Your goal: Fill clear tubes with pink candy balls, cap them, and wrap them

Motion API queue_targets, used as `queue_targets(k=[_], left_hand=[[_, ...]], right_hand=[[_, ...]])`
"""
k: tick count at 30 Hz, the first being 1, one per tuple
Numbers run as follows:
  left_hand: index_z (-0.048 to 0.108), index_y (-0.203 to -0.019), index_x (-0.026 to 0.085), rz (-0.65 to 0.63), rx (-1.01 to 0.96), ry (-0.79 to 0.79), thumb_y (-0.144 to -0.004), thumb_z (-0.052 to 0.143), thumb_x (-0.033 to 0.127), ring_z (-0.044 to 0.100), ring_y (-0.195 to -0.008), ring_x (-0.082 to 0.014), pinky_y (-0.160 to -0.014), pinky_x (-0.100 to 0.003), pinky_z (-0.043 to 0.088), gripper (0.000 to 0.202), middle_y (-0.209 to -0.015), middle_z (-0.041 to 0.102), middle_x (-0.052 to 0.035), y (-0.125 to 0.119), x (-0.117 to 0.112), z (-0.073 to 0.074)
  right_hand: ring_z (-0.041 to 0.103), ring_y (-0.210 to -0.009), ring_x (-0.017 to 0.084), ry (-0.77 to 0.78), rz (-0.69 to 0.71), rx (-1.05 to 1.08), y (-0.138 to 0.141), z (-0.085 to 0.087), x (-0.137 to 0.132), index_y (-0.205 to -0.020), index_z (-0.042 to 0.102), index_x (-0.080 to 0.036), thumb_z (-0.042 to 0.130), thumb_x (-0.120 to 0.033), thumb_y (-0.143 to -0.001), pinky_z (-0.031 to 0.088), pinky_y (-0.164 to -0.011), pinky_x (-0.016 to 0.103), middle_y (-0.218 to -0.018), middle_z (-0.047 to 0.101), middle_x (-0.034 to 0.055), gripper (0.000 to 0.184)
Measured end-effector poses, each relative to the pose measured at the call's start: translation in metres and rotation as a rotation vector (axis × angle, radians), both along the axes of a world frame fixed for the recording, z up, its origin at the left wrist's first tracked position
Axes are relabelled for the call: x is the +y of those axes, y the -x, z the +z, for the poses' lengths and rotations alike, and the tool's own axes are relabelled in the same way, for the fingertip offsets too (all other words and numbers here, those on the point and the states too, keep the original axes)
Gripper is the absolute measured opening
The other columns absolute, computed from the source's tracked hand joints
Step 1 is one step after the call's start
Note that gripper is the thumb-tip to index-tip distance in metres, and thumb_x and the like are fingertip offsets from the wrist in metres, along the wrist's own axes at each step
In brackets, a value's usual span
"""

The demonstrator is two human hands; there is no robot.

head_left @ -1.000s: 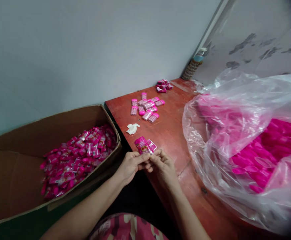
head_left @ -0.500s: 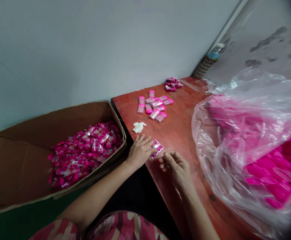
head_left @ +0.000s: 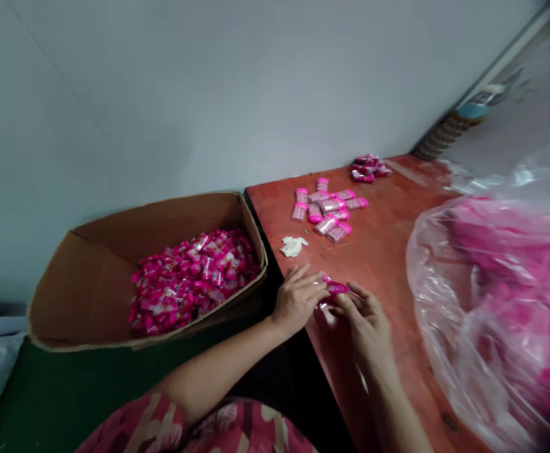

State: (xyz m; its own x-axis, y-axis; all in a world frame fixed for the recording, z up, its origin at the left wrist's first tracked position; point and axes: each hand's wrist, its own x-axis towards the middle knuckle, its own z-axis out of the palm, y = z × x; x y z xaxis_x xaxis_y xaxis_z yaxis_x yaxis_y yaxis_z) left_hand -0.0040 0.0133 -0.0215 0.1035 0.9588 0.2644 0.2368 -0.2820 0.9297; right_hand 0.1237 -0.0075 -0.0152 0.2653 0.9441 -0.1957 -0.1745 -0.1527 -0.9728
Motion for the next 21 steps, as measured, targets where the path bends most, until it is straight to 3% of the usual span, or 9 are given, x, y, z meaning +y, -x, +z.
queue_targets(k=[3, 6, 10, 12, 15, 17, 21], left_hand=[[0.067, -0.095, 0.026, -0.027, -0.162, 0.069, -0.074, 0.059, 0.025, 0.048, -0.112, -0.0233, -0.100, -0.040, 0.029, 0.023, -0.108, 0.063, -0.0046, 0.001, -0.007, 0.014], [0.065, -0.099, 0.022, -0.032, -0.312, 0.305, -0.071, 0.061, 0.033, 0.059, -0.093, -0.0240, -0.085, -0.036, 0.043, 0.030, -0.098, 0.066, -0.0065, 0.007, -0.007, 0.018], [0.069, -0.076, 0.012, -0.236, -0.449, 0.668, -0.069, 0.062, 0.040, 0.061, -0.066, -0.0186, -0.063, -0.030, 0.050, 0.030, -0.070, 0.065, -0.0066, 0.012, 0.001, 0.014], [0.068, -0.071, 0.010, -0.247, -0.494, 0.731, -0.066, 0.065, 0.038, 0.059, -0.060, -0.0144, -0.059, -0.027, 0.050, 0.029, -0.064, 0.062, -0.0052, 0.013, 0.004, 0.013], [0.067, -0.066, 0.009, -0.146, -0.508, 0.726, -0.066, 0.066, 0.037, 0.057, -0.055, -0.0119, -0.056, -0.024, 0.051, 0.028, -0.061, 0.061, -0.0049, 0.018, 0.008, 0.013], [0.067, -0.065, 0.008, -0.064, -0.514, 0.729, -0.066, 0.066, 0.037, 0.058, -0.056, -0.0123, -0.055, -0.023, 0.051, 0.028, -0.062, 0.062, -0.0061, 0.023, 0.011, 0.011], [0.067, -0.066, 0.008, -0.002, -0.582, 0.784, -0.065, 0.068, 0.033, 0.060, -0.058, -0.0125, -0.056, -0.022, 0.052, 0.025, -0.065, 0.064, -0.0073, 0.033, 0.017, 0.007]], right_hand=[[0.056, -0.053, 0.010, 0.019, 0.013, 0.075, 0.003, 0.009, 0.007, -0.094, 0.053, -0.021, 0.072, -0.031, -0.061, 0.045, -0.052, 0.023, -0.072, 0.063, -0.0021, 0.039], [0.055, -0.053, 0.010, 0.008, 0.066, 0.040, 0.000, 0.020, 0.012, -0.090, 0.054, -0.019, 0.072, -0.030, -0.060, 0.042, -0.051, 0.021, -0.066, 0.062, -0.0028, 0.037], [0.052, -0.048, 0.010, 0.027, 0.222, -0.071, -0.007, 0.026, 0.022, -0.086, 0.053, -0.018, 0.073, -0.030, -0.058, 0.038, -0.048, 0.021, -0.056, 0.059, -0.0046, 0.037], [0.051, -0.046, 0.010, 0.054, 0.276, -0.097, -0.010, 0.025, 0.029, -0.083, 0.052, -0.017, 0.073, -0.032, -0.057, 0.037, -0.046, 0.021, -0.054, 0.058, -0.0050, 0.037], [0.055, -0.052, 0.013, 0.076, 0.345, -0.110, -0.014, 0.018, 0.037, -0.080, 0.052, -0.018, 0.072, -0.037, -0.059, 0.040, -0.052, 0.025, -0.060, 0.061, -0.0025, 0.035], [0.056, -0.055, 0.015, 0.073, 0.360, -0.253, -0.017, 0.013, 0.041, -0.079, 0.052, -0.019, 0.070, -0.040, -0.060, 0.040, -0.053, 0.026, -0.063, 0.061, -0.0010, 0.033], [0.057, -0.062, 0.018, -0.033, 0.322, -0.895, -0.025, 0.012, 0.056, -0.073, 0.059, -0.022, 0.070, -0.047, -0.056, 0.035, -0.054, 0.026, -0.070, 0.062, 0.0034, 0.032]])
